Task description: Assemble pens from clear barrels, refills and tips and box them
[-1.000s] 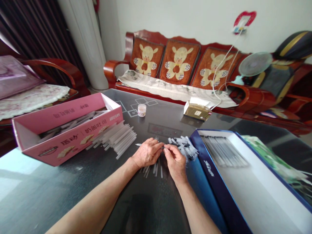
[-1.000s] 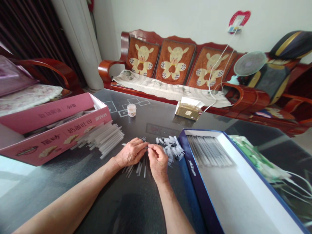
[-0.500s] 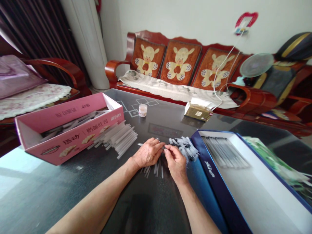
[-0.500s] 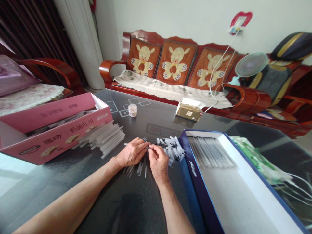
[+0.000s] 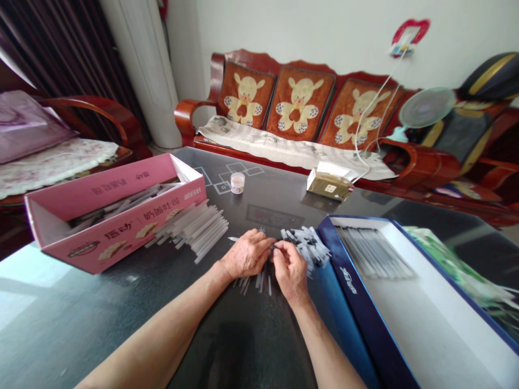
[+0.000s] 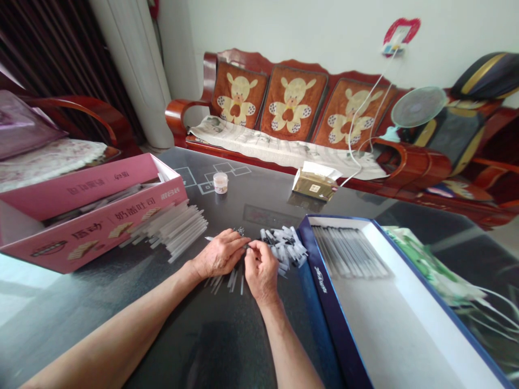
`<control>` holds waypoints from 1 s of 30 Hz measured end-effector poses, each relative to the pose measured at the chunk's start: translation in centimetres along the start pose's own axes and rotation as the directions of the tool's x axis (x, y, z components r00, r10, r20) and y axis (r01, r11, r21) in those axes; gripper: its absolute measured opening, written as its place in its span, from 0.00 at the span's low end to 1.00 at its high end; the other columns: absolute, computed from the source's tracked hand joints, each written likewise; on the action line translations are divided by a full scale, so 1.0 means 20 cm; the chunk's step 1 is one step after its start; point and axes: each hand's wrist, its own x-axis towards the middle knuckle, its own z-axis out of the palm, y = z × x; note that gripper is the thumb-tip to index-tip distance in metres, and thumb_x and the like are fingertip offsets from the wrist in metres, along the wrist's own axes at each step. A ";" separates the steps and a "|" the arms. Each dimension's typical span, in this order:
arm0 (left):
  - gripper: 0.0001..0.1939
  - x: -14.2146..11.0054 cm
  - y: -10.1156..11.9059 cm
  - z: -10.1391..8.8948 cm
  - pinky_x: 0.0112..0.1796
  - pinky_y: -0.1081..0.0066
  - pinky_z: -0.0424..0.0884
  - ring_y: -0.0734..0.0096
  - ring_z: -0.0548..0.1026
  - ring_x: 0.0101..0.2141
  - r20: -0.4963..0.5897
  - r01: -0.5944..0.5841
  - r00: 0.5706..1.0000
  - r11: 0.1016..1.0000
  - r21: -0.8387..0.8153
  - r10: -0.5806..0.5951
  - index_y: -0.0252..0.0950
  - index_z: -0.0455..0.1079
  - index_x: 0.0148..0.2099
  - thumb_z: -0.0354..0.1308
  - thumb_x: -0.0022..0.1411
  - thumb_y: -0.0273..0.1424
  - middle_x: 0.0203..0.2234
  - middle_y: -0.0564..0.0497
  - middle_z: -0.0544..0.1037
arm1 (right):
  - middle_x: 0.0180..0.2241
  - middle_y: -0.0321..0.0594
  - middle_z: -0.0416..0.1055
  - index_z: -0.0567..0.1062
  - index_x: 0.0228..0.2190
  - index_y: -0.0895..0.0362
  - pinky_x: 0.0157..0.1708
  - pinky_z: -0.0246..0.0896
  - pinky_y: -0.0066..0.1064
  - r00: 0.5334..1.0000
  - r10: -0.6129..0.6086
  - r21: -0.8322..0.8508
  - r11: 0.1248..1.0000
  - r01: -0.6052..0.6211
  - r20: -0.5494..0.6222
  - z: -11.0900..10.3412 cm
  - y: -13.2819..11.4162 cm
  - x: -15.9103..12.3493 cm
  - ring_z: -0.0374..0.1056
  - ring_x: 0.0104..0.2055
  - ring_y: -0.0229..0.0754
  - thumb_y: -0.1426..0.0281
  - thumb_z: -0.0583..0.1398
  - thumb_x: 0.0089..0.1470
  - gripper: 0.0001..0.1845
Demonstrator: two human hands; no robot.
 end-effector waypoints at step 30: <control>0.16 0.00 0.00 -0.01 0.39 0.63 0.66 0.65 0.69 0.34 -0.037 -0.035 0.999 0.999 0.032 0.036 0.33 0.68 0.50 0.44 0.65 0.29 0.32 0.45 0.73 | 0.21 0.38 0.73 0.75 0.30 0.56 0.24 0.63 0.29 0.999 -0.007 -0.127 0.992 0.011 0.032 0.01 0.00 0.00 0.69 0.23 0.40 0.58 0.56 0.56 0.15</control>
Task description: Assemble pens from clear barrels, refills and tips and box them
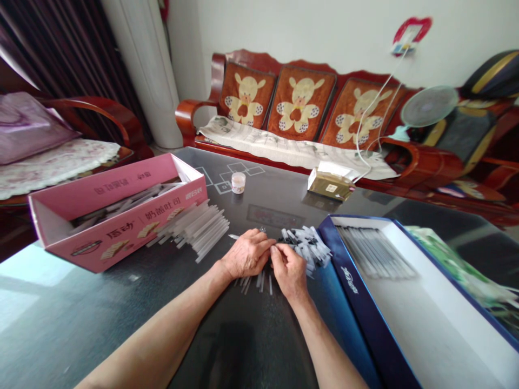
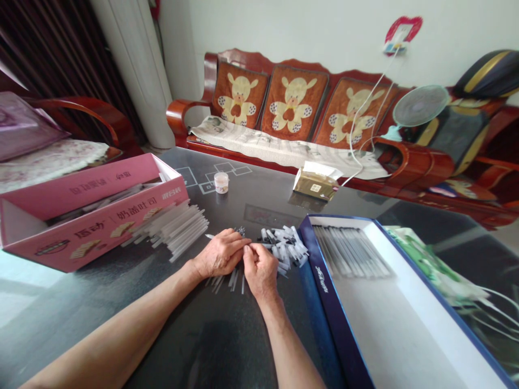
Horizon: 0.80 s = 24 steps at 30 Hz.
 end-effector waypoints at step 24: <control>0.19 0.03 -0.04 0.02 0.22 0.76 0.68 0.76 0.72 0.21 0.288 0.313 0.674 -0.091 -0.945 -0.680 0.31 0.70 0.30 0.62 0.52 0.44 0.24 0.50 0.76 | 0.24 0.38 0.72 0.74 0.30 0.58 0.25 0.62 0.25 0.975 -0.134 0.134 0.985 0.111 0.176 -0.02 -0.04 -0.04 0.67 0.24 0.36 0.63 0.55 0.58 0.13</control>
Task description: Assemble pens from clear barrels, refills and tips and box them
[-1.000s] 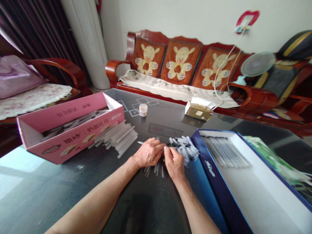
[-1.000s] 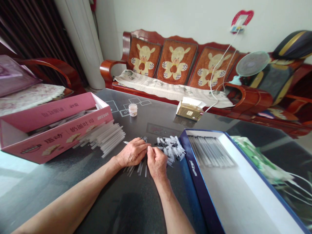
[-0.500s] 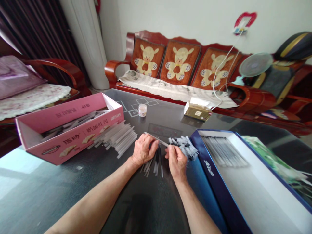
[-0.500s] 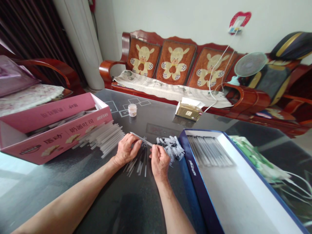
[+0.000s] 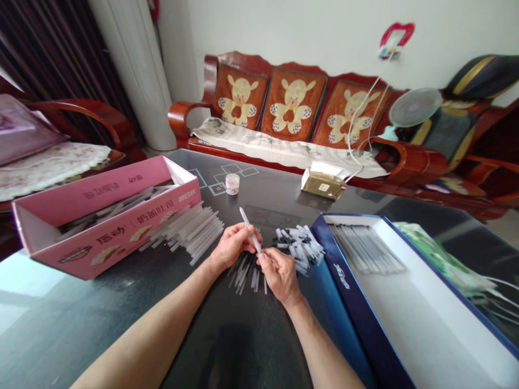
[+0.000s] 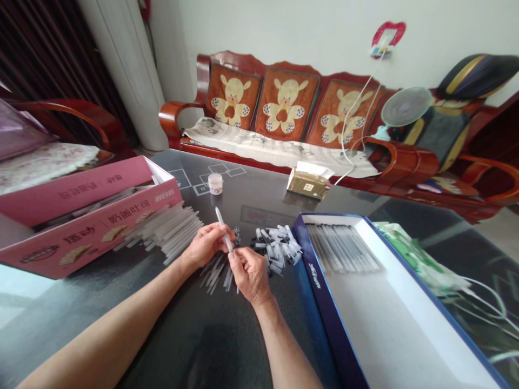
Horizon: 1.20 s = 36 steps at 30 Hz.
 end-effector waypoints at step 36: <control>0.15 0.00 -0.04 -0.11 0.34 0.76 0.71 0.72 0.76 0.33 0.369 -0.444 0.789 0.039 0.895 0.491 0.39 0.68 0.52 0.46 0.68 0.35 0.32 0.51 0.76 | 0.34 0.42 0.75 0.76 0.35 0.56 0.40 0.65 0.33 0.999 0.021 -0.542 0.840 -0.032 -0.026 -0.21 0.07 0.32 0.71 0.36 0.42 0.70 0.58 0.53 0.08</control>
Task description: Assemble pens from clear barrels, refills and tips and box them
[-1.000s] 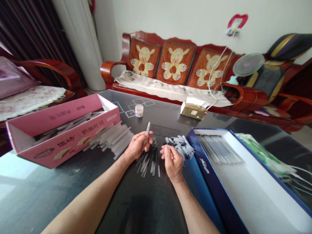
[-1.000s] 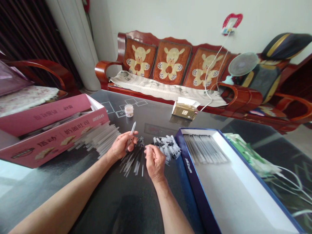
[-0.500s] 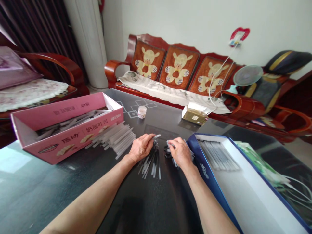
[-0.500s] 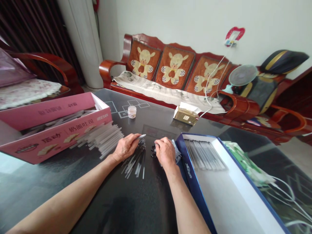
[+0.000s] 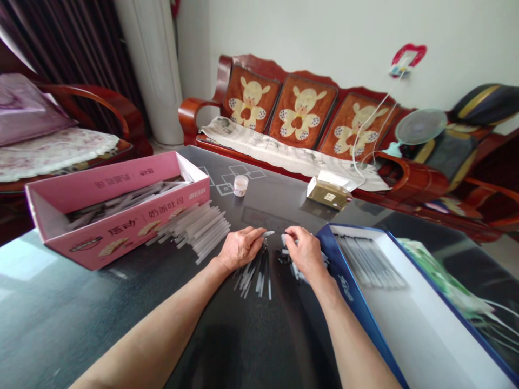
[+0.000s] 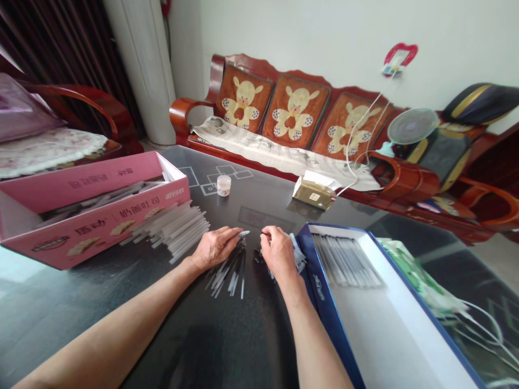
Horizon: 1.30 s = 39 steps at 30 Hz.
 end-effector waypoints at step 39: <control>0.17 0.00 0.03 -0.01 0.29 0.78 0.67 0.74 0.75 0.30 0.033 -0.038 0.999 0.999 0.020 0.037 0.40 0.72 0.50 0.47 0.68 0.39 0.28 0.51 0.75 | 0.30 0.39 0.73 0.78 0.34 0.55 0.33 0.63 0.30 0.989 0.007 -0.081 0.997 0.005 0.147 -0.11 0.04 -0.18 0.68 0.30 0.39 0.77 0.56 0.49 0.13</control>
